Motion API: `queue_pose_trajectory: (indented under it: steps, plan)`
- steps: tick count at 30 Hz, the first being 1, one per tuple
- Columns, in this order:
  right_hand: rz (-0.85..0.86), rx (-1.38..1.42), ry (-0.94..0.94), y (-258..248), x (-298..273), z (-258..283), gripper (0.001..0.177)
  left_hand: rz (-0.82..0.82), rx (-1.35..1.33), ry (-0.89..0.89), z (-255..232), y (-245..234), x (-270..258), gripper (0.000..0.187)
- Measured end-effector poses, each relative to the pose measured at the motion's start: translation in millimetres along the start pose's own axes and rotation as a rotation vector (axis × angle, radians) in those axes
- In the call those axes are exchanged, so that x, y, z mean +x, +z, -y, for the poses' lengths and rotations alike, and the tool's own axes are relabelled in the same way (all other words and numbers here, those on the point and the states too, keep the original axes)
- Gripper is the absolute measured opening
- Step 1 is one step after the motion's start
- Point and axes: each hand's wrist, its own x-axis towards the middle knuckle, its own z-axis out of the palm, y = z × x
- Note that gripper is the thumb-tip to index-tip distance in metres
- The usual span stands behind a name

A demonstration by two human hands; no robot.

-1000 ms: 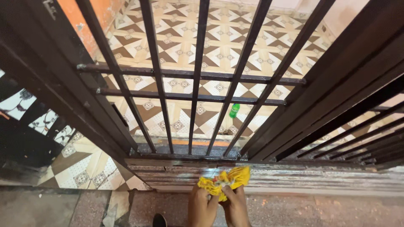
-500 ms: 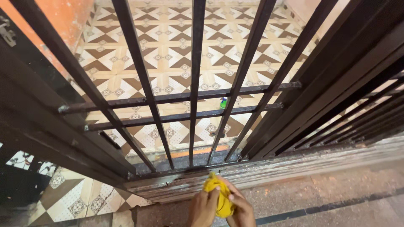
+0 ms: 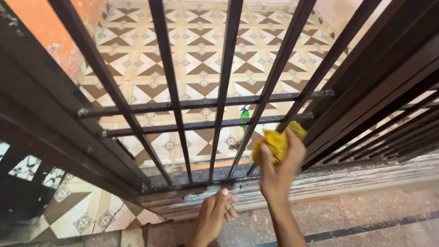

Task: The person wipes the vertical bars and the frame of a brown metal gate using a yellow cloth, moving the cloth across the metal surfaces.

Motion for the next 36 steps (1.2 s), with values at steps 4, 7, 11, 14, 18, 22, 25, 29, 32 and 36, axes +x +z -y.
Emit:
queue_pose_trajectory:
  steps: [4,7,11,14,18,22,25,29,32,36]
  plan:
    - [0.107,0.419,0.400,61,-45,-24,0.031,-0.183,0.241,0.114,-7,7,-15,0.043]
    - [0.327,0.299,0.462,77,-111,-59,0.023,-0.392,0.326,0.308,-12,10,-11,0.032]
    - [0.366,0.345,0.178,78,-158,-85,0.029,-0.703,0.463,0.701,-36,-4,8,0.018]
    - [0.357,0.807,0.596,77,-129,-73,0.036,-0.832,0.664,0.839,-68,3,18,0.036]
    - [0.261,0.747,0.446,38,-27,-56,0.031,-0.943,0.852,1.098,-85,33,40,0.051]
    - [0.331,0.843,0.476,35,9,-39,0.017,-0.690,0.235,0.676,-60,20,79,0.020]
    - [0.486,0.731,0.647,43,-26,-51,0.009,-0.683,0.244,0.800,-48,7,87,0.024]
    - [0.618,0.632,0.546,70,-112,-90,0.015,-0.568,0.212,0.834,-45,-1,89,0.026]
    - [0.678,0.673,0.572,83,-138,-109,0.012,-0.575,0.196,0.840,-47,1,87,0.025]
    - [0.615,0.816,0.856,71,-85,-88,0.015,-0.585,0.221,0.846,-50,2,86,0.025]
